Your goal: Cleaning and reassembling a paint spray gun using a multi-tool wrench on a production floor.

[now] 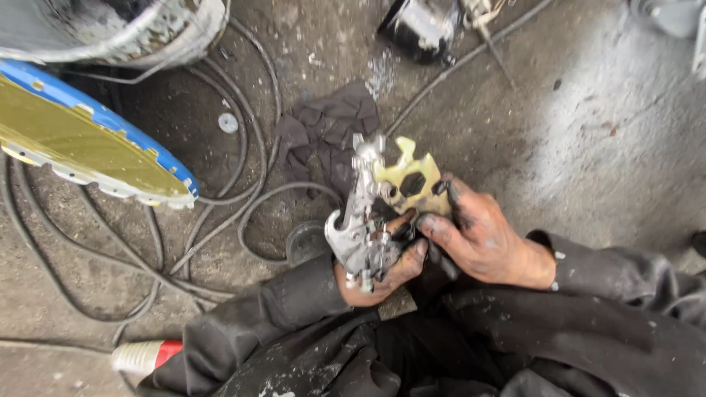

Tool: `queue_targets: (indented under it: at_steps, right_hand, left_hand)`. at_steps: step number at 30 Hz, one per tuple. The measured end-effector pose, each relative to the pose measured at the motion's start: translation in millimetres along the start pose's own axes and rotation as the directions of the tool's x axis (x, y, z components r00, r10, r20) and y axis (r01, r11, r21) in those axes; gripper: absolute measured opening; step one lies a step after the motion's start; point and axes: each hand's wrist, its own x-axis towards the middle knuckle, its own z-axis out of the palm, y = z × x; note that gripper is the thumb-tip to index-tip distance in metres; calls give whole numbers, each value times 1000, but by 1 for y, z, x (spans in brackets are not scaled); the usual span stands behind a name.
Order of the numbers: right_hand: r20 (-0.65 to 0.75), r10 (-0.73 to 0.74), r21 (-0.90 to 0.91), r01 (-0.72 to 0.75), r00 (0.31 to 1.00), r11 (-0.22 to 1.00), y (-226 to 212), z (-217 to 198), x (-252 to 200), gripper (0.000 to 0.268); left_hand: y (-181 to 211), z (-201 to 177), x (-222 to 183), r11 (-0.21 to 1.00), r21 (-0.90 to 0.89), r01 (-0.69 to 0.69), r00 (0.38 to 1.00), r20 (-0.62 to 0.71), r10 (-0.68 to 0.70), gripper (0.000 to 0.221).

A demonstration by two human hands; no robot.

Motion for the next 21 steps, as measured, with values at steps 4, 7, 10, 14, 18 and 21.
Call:
queue_targets:
  at_steps: [4, 7, 10, 14, 18, 21]
  right_hand:
    - [40, 5, 222, -14, 999, 975, 5, 0, -10, 12]
    - [75, 58, 348, -81, 995, 934, 16, -3, -14, 14]
    - [107, 112, 433, -148, 988, 889, -2, -2, -13, 16]
    - [94, 32, 315, -61, 995, 947, 5, -1, -11, 22]
    - [88, 24, 221, -43, 996, 974, -7, 3, -10, 22]
    - [87, -13, 199, -5, 996, 980, -12, -2, -6, 16]
  left_hand:
    - [-51, -22, 15, 840, 243, -485, 836, 411, 364, 58]
    - [-55, -21, 8, 911, 92, -401, 827, 464, 317, 46]
    - [-49, -17, 7, 947, -9, -320, 854, 430, 293, 40]
    - [-43, -16, 2, 910, 33, -414, 847, 381, 371, 42]
    - [-37, -17, 0, 871, 72, -486, 829, 353, 433, 43]
    - [-33, -18, 0, 825, 114, -554, 806, 322, 497, 45]
